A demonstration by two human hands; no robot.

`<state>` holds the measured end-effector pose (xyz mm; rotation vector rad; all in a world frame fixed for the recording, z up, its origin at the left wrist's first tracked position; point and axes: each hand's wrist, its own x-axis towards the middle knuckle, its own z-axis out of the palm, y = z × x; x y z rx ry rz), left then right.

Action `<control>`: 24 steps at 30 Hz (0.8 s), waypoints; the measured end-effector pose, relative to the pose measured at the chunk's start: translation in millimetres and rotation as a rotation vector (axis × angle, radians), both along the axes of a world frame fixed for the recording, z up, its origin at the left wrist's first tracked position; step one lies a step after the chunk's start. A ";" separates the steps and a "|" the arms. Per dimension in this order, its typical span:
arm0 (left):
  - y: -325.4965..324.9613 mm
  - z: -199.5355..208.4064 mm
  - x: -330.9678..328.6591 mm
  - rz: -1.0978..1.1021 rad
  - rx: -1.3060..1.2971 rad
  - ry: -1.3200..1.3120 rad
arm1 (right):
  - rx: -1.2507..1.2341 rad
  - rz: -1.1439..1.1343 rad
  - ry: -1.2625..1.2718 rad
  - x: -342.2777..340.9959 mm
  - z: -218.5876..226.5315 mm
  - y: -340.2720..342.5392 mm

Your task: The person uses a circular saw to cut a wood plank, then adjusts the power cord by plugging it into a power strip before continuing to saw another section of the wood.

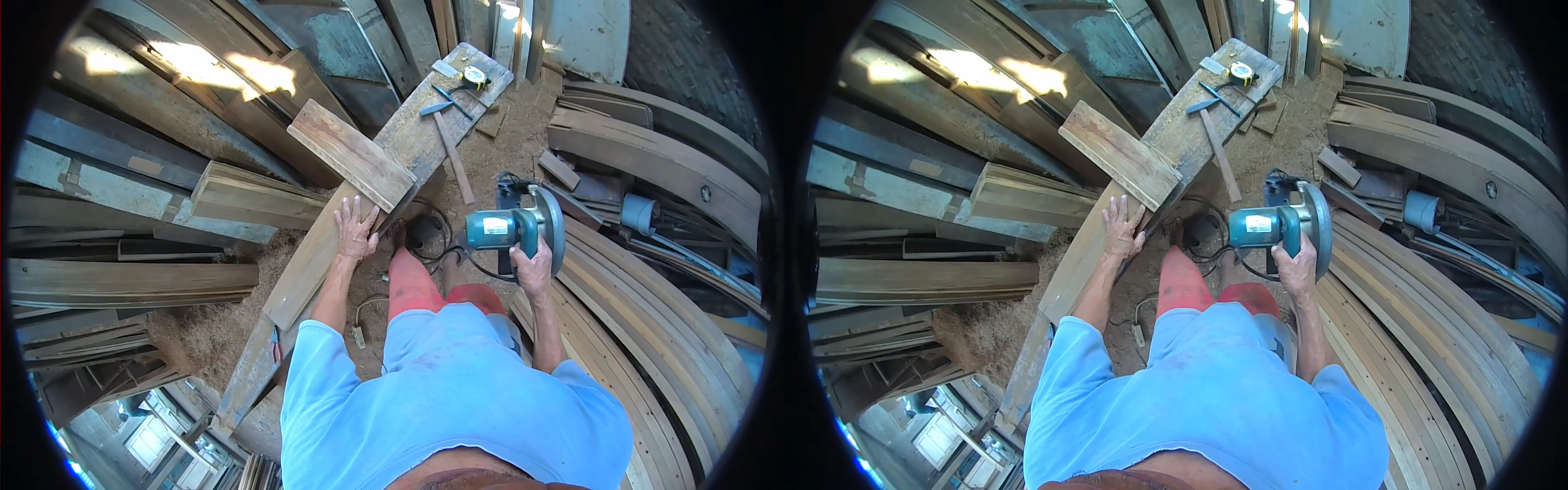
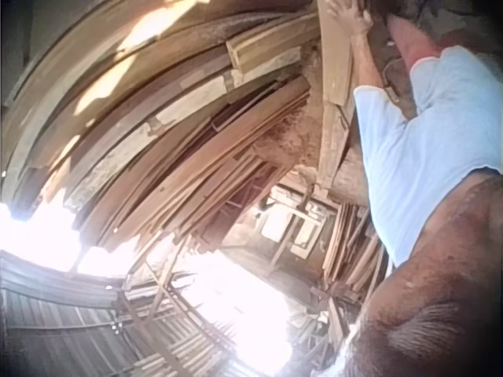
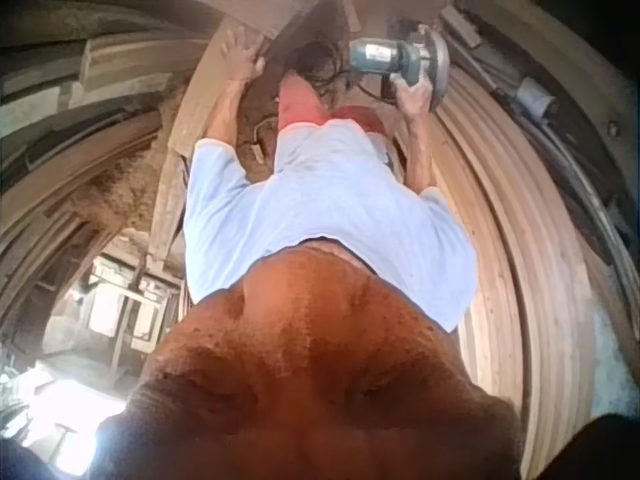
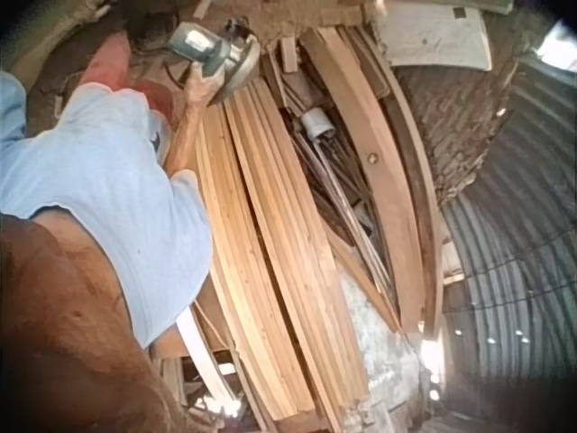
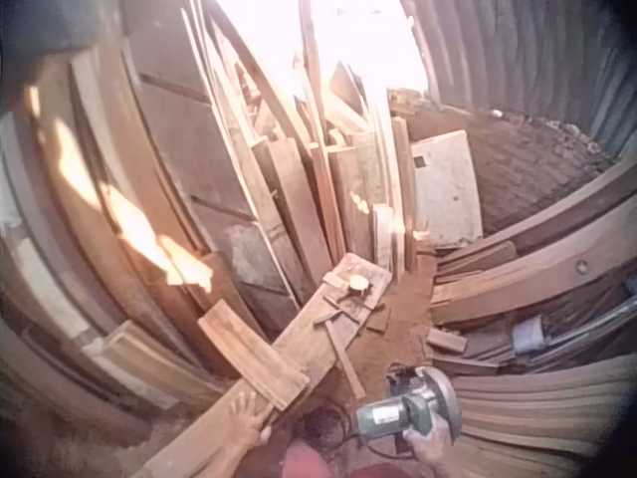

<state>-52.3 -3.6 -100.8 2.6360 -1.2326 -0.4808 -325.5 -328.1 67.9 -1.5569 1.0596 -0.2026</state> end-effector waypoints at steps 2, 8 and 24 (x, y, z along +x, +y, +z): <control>-3.8 -1.8 1.0 0.010 0.012 -0.013 | 0.027 0.013 -0.058 17.2 23.2 -7.6; -5.4 -1.7 -2.8 0.039 0.067 0.025 | 0.004 0.163 -0.148 45.0 42.1 -14.8; -8.3 7.4 -2.1 0.088 0.106 0.072 | 0.058 0.650 -0.174 183.5 25.4 39.9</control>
